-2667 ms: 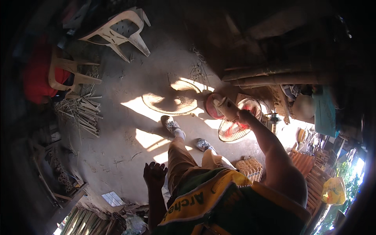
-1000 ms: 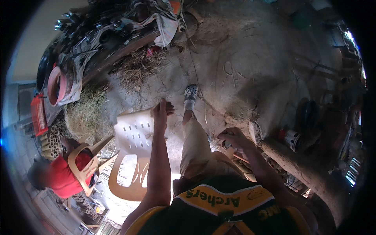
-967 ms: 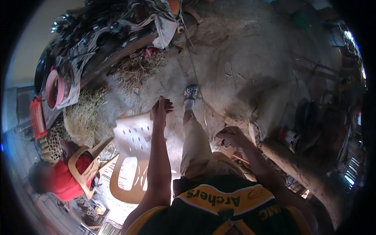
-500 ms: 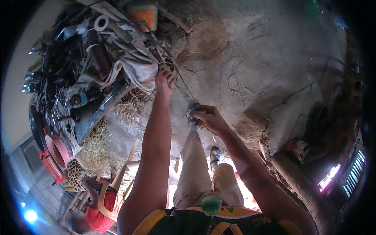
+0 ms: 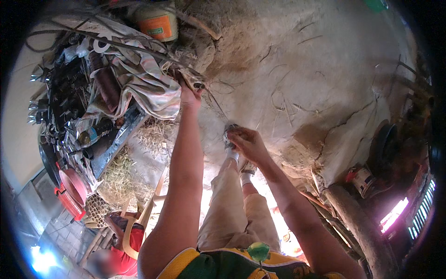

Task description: The person walks to a drill press in a cluttered workshop, picks up small cylindrical wooden pieces, and drills holes in them one by one. After drilling, the person places the finished pieces into a bucket and then moves to a table to handle a black cylindrical object.

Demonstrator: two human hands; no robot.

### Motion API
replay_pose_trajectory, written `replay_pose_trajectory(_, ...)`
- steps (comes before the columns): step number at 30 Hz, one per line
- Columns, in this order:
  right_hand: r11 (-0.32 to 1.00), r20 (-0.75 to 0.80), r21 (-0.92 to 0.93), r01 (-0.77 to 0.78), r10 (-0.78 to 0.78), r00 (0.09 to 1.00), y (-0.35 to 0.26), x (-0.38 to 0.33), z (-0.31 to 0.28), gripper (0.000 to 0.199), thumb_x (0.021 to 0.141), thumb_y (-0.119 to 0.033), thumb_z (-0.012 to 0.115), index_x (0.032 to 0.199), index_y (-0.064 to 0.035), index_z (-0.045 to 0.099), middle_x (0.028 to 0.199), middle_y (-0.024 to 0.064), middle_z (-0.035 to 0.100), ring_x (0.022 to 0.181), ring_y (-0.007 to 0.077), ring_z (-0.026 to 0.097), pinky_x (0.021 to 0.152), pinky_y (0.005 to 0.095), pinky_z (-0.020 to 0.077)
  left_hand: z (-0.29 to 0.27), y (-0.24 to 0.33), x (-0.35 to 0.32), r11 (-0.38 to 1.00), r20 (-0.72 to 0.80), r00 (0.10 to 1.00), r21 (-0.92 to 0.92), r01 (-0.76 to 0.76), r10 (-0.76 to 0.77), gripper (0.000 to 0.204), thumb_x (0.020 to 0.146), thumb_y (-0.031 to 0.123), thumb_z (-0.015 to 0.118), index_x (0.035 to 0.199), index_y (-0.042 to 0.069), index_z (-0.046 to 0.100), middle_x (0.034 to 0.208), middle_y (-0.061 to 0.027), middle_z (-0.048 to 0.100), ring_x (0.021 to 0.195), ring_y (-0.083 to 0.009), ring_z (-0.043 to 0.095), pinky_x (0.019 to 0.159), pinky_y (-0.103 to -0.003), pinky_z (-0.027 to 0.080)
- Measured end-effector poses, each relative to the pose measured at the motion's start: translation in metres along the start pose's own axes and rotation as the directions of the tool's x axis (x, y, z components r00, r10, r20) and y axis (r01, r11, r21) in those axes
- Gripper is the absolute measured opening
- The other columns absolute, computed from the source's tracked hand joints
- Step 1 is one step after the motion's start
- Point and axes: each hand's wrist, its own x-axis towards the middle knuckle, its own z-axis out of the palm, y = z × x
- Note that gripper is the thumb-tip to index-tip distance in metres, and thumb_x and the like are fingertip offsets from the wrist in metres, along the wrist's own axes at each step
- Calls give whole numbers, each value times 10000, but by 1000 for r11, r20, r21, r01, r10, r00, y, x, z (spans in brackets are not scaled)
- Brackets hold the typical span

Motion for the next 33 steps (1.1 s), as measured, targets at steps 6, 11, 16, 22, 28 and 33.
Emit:
replay_pose_trajectory(6, 517, -5, -756, 402, -618, 786, -3, 7, 6, 335, 894, -190, 667, 1199, -53, 660, 1118, 135, 681, 876, 312, 695, 754, 383, 563, -4, -15, -103, 763, 33, 963, 603, -232, 267, 714, 981, 649, 398, 1396, 82, 526, 1287, -114, 610, 1052, -300, 640, 694, -448, 572)
replay_pose_trajectory(11, 295, 156, -857, 423, -633, 758, 2, -7, 0, 294, 896, -229, 655, 1169, -121, 658, 1076, 101, 671, 885, 329, 684, 766, 445, 562, 21, -13, -206, 810, -130, 968, 577, -102, 215, 940, 943, 759, 313, 1061, -101, 674, 880, -215, 689, 736, -297, 682, 527, -361, 544)
replay_pose_trajectory(16, 137, 285, -881, 452, -609, 740, 13, -29, -7, 201, 893, -256, 653, 1058, -143, 667, 957, 83, 652, 828, 318, 674, 734, 448, 546, 19, -19, -262, 771, -67, 949, 602, -207, 307, 868, 988, 695, 288, 863, -68, 683, 690, -185, 650, 691, -314, 658, 568, -405, 508)
replay_pose_trajectory(22, -181, 483, -840, 512, -679, 553, 16, -53, -20, 219, 805, -243, 671, 1012, -173, 678, 928, 33, 597, 826, 267, 641, 695, 405, 523, 8, -27, -298, 543, 113, 821, 699, -466, 559, 792, 992, 680, 348, 816, -39, 628, 670, -104, 582, 619, -215, 515, 573, -372, 436)
replay_pose_trajectory(28, -333, 551, -813, 478, -707, 444, 0, -67, -25, 265, 733, -240, 658, 989, -180, 692, 935, 12, 590, 828, 223, 629, 695, 381, 513, 26, -11, -318, 560, 113, 856, 712, -425, 505, 799, 1008, 651, 340, 763, -77, 557, 639, -145, 515, 632, -242, 432, 594, -445, 387)
replay_pose_trajectory(33, -221, 480, -872, 438, -567, 670, -3, -86, -17, 208, 791, -245, 663, 964, -131, 682, 1027, 53, 613, 878, 262, 655, 738, 410, 540, 40, -1, -316, 541, 17, 877, 781, -312, 481, 898, 946, 756, 328, 802, -96, 576, 665, -200, 548, 606, -311, 485, 623, -472, 419)
